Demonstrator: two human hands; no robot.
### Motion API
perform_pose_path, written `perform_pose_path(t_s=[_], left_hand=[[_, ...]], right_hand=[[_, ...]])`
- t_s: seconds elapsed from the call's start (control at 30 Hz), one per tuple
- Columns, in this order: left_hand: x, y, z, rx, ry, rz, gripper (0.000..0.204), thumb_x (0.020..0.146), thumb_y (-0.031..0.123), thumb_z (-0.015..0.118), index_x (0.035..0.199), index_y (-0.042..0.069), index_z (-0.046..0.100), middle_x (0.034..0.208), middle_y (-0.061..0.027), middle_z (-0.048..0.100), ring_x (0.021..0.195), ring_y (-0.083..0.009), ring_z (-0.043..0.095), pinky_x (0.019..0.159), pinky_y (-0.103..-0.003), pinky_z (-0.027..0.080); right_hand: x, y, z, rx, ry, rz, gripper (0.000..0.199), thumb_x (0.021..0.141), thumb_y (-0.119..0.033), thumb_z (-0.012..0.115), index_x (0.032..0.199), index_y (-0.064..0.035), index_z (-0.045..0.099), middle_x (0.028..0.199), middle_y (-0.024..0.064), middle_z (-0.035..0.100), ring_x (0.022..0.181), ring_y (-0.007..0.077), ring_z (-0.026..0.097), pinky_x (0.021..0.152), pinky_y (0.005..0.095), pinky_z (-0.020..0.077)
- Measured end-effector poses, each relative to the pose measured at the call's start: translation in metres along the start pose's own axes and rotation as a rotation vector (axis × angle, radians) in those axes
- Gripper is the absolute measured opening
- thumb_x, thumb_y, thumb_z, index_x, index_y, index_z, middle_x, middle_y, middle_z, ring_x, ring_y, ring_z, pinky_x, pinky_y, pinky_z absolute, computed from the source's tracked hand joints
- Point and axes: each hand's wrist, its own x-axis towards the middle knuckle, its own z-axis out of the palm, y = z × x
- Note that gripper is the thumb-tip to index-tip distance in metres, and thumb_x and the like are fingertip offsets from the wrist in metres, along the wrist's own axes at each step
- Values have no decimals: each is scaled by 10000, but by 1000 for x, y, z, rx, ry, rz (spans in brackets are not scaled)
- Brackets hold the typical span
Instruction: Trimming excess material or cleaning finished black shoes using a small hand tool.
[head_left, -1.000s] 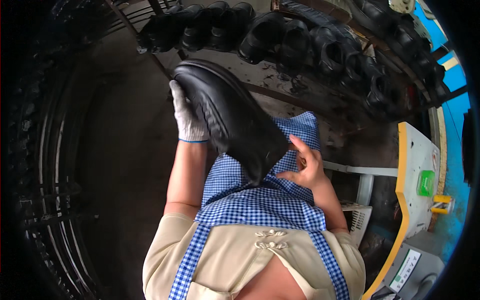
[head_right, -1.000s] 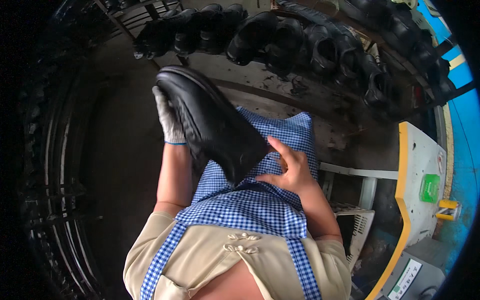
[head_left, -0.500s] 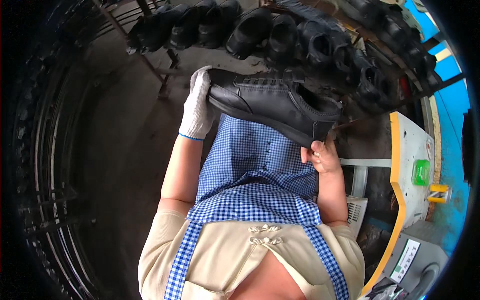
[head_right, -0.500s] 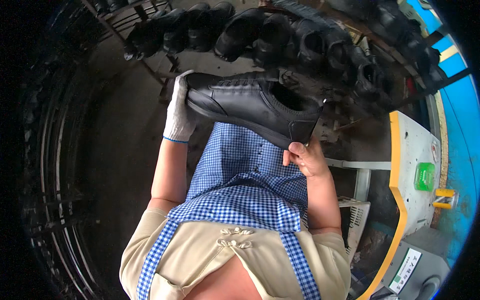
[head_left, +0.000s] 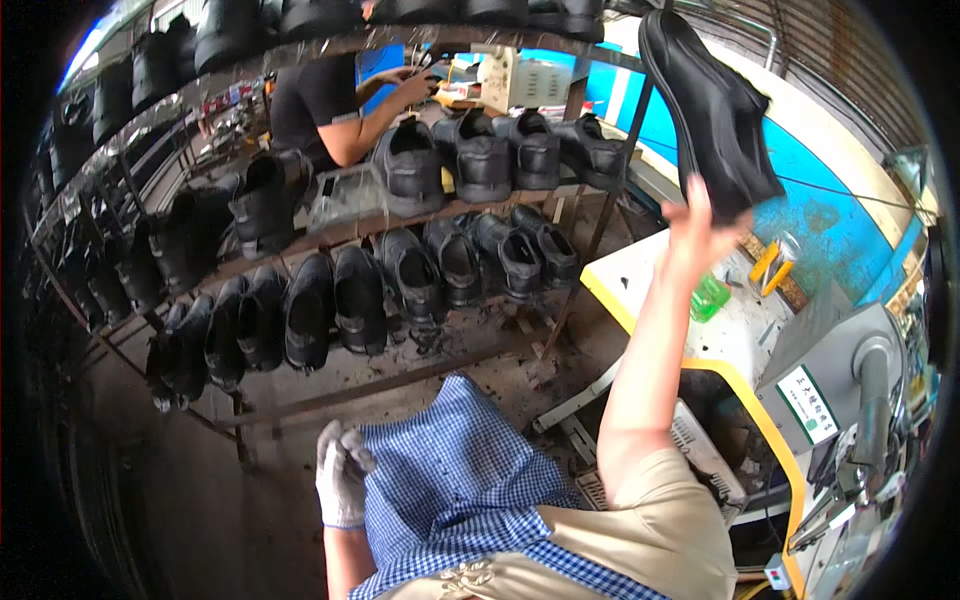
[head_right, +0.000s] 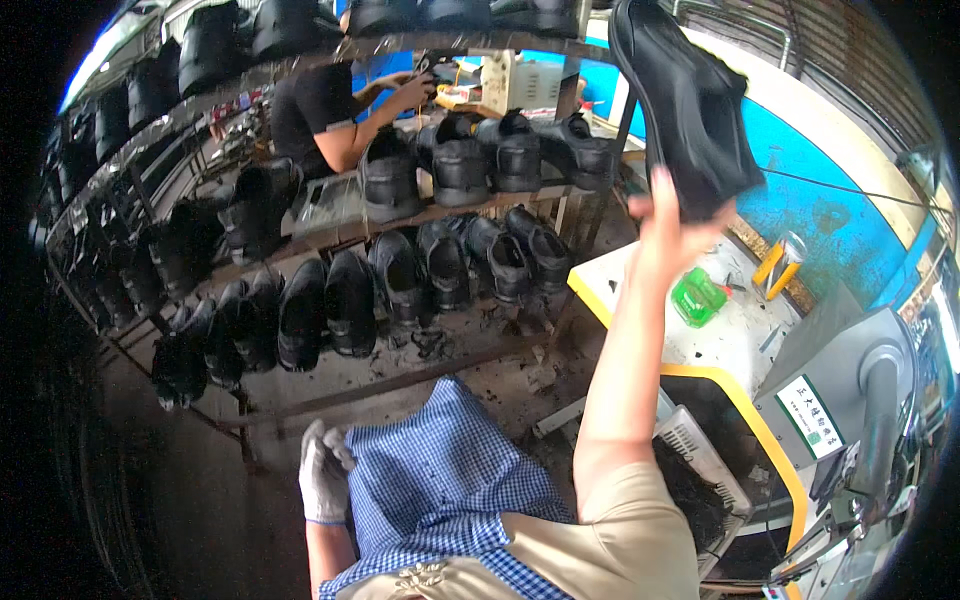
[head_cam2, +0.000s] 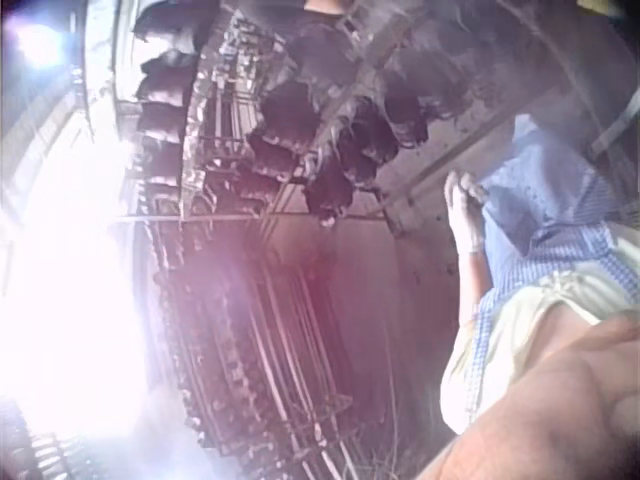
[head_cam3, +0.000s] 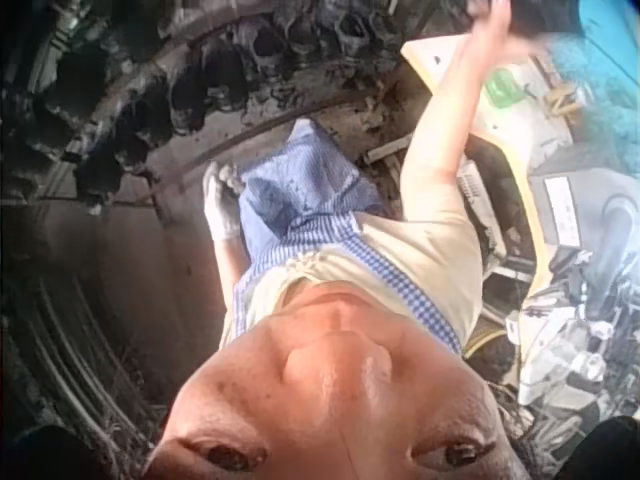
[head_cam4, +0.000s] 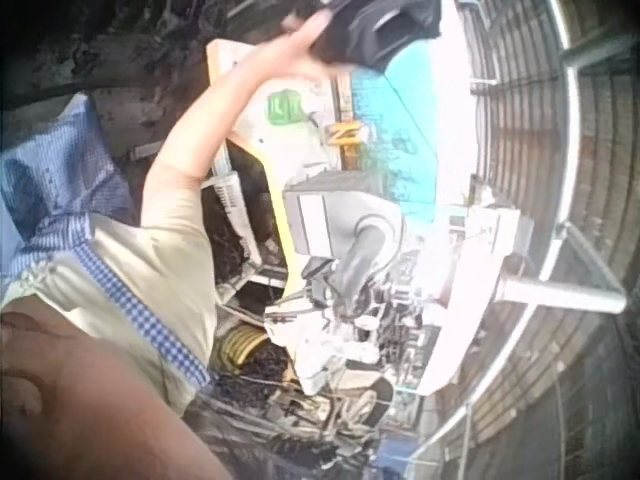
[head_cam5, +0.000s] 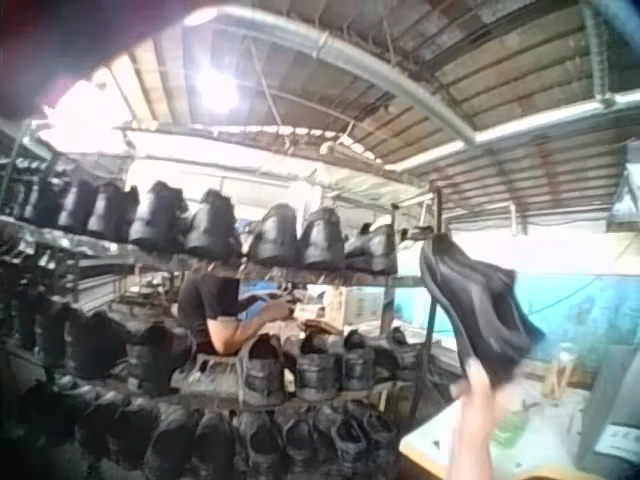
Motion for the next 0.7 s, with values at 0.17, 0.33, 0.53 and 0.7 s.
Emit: perform_pose_path(t_s=[0.17,0.33,0.53,0.7], left_hand=[[-14,-1,3,107,171,-40,414,929,269,626,1271,83,487,973,-64,609,751,-151,580,623,-287,492],[-22,2,-10,-4,334,6,325,961,178,560,1244,37,488,924,-107,628,691,-164,594,583,-298,496],[-21,-2,-9,39,492,-3,285,968,178,549,1208,32,502,906,-102,628,692,-158,591,565,-282,483],[-6,-1,-3,42,382,-46,239,962,147,562,1168,32,527,901,-119,640,687,-158,592,575,-283,490]], right_hand=[[121,105,72,-72,-137,137,515,740,-169,813,1137,-22,520,987,84,637,588,145,623,442,255,511],[160,132,106,-446,-368,392,718,721,-372,828,1216,24,491,989,112,652,670,181,660,476,263,489],[128,146,122,-682,-246,71,1044,658,-609,792,1388,23,395,1107,167,648,925,266,674,749,350,525],[103,141,157,-779,-468,219,1146,612,-640,791,1425,21,325,1262,267,552,1165,339,570,975,394,451]])
